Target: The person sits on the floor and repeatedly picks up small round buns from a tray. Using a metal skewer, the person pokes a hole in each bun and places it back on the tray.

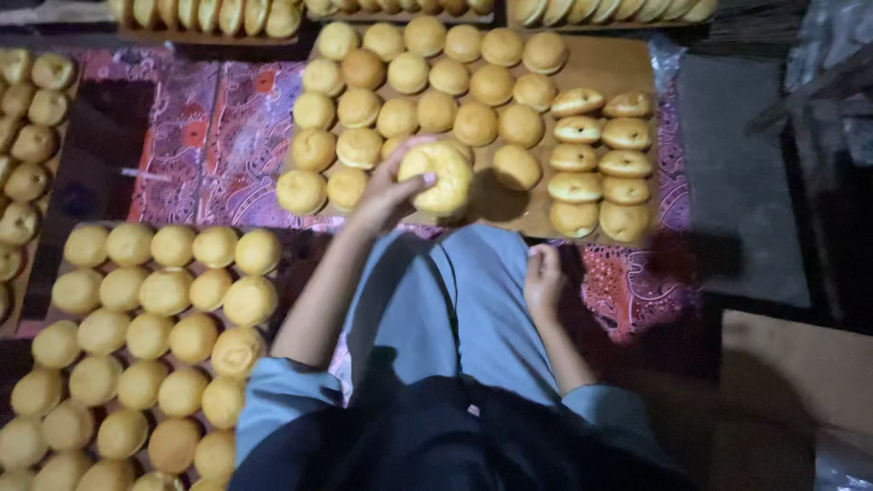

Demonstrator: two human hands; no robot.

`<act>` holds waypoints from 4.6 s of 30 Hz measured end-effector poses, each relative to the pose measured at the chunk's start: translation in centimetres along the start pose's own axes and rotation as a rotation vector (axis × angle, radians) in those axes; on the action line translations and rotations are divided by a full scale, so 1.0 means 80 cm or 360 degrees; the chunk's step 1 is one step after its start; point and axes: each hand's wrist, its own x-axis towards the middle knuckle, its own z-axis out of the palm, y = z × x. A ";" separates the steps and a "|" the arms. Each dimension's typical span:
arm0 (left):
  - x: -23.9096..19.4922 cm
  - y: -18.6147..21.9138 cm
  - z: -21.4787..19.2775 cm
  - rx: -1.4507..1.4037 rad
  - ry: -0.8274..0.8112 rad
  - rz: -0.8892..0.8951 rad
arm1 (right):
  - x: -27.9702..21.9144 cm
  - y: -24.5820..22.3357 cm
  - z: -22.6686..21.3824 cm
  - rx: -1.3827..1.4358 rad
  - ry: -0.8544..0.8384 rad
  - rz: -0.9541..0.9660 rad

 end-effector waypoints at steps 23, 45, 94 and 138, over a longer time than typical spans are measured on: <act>-0.125 -0.156 0.108 -0.0758 0.0399 0.0130 | -0.078 -0.107 -0.099 0.1420 -0.0222 0.0827; -0.159 -0.163 0.148 -0.0674 0.0349 -0.0040 | -0.080 -0.160 -0.108 -0.0342 -0.0211 -0.0171; -0.216 -0.110 0.154 -0.1241 -0.0024 0.0047 | -0.066 -0.307 -0.182 -0.0156 -0.0749 -0.0883; 0.201 -0.253 0.054 0.2125 0.0537 0.0016 | -0.051 0.000 -0.256 -0.0339 -0.0210 0.0363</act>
